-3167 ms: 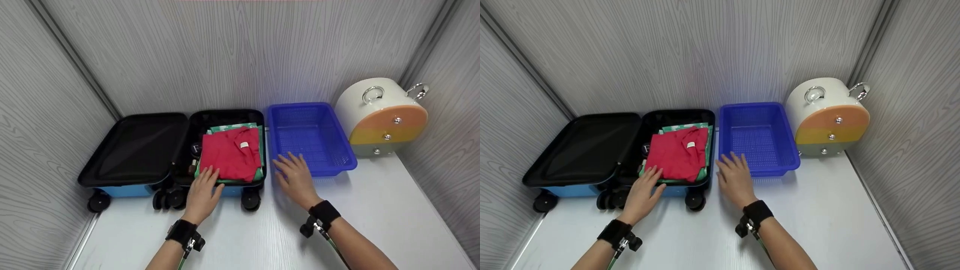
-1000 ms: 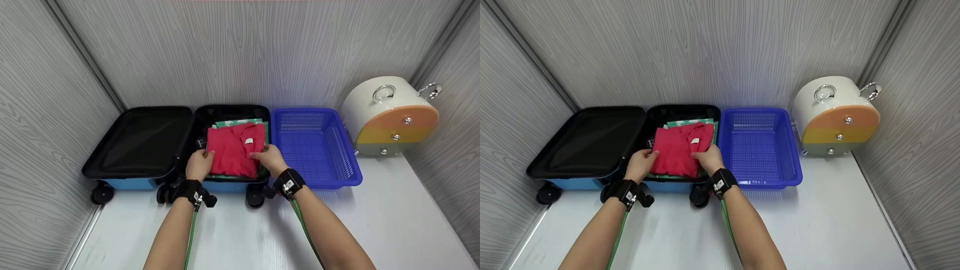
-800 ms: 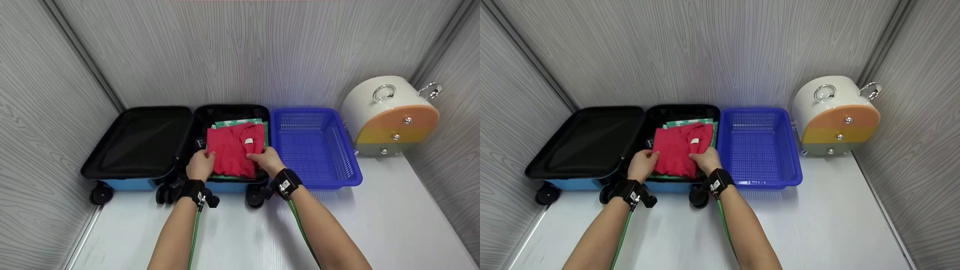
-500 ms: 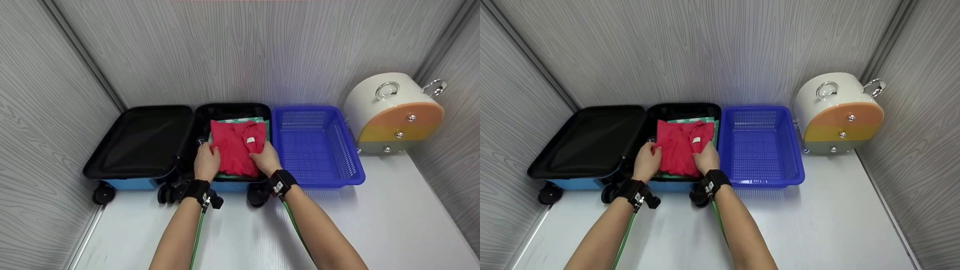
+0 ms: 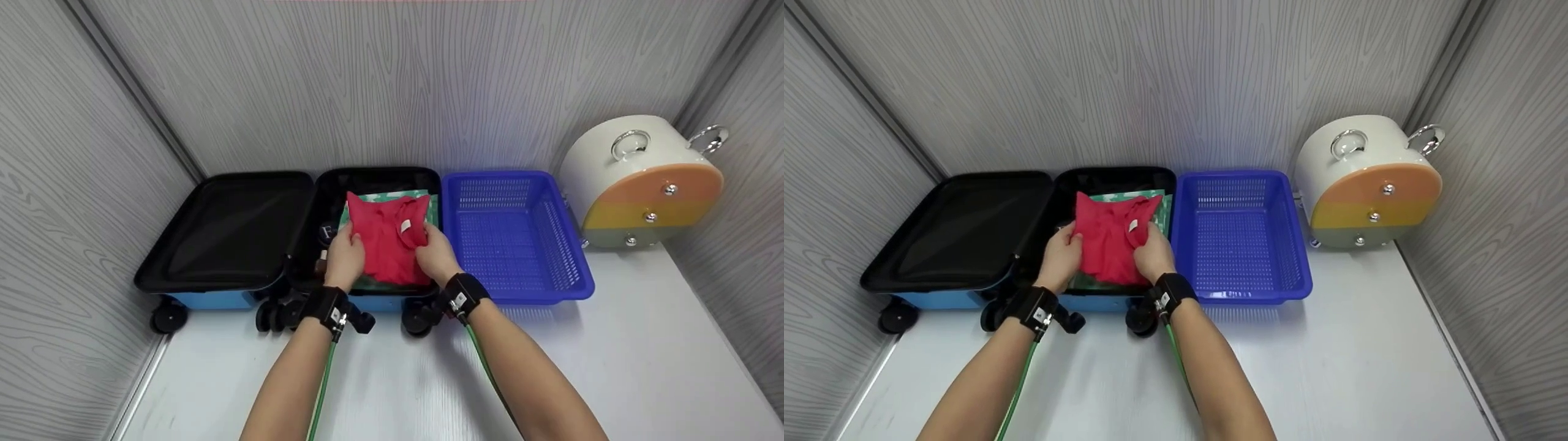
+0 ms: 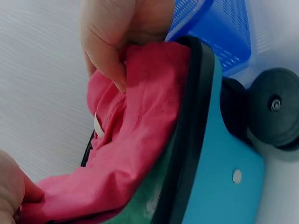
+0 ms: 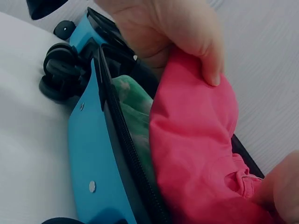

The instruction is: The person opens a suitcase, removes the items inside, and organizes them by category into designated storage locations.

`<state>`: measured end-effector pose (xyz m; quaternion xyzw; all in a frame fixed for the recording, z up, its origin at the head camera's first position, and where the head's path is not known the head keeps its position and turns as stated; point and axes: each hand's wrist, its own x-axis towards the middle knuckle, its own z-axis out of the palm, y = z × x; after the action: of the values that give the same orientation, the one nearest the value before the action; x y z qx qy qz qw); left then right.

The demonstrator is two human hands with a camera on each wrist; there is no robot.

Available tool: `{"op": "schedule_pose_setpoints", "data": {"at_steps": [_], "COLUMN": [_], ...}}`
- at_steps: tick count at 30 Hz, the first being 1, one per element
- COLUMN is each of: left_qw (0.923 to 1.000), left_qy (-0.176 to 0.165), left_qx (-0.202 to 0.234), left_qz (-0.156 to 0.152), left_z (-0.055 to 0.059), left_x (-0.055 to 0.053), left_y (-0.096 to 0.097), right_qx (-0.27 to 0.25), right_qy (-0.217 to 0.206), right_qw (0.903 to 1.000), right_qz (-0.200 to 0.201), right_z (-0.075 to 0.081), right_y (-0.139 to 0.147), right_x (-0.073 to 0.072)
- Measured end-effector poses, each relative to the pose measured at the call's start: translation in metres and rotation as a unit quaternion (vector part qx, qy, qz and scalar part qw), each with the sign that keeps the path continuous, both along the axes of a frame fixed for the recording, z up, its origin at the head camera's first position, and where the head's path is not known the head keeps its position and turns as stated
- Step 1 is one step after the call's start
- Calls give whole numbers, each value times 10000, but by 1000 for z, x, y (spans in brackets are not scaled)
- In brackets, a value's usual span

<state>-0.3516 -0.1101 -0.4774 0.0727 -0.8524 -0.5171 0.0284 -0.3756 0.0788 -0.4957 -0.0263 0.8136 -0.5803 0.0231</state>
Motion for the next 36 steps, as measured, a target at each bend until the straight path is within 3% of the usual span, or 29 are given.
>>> {"op": "schedule_pose_setpoints", "data": {"at_steps": [11, 17, 23, 29, 36], "left_qw": [9953, 9871, 9803, 9780, 9837], "left_qy": [288, 403, 315, 39, -291], "left_qx": [899, 1457, 1741, 1738, 1113], "left_qz": [-234, -522, -875, -1152, -1383], "left_z": [18, 24, 19, 8, -1], "left_x": [1, -2, -9, -17, -22], "left_y": [28, 59, 100, 143, 182], "right_qx": [-1163, -1294, -1269, -978, -794], "right_qy": [446, 516, 691, 610, 314], "right_qw": [9921, 9902, 9892, 9924, 9942], "right_qz": [151, -50, -263, -432, -648], "right_z": [10, 22, 22, 19, 11], "right_y": [29, 70, 114, 150, 180], "right_x": [-2, -3, -1, 1, 2]}}
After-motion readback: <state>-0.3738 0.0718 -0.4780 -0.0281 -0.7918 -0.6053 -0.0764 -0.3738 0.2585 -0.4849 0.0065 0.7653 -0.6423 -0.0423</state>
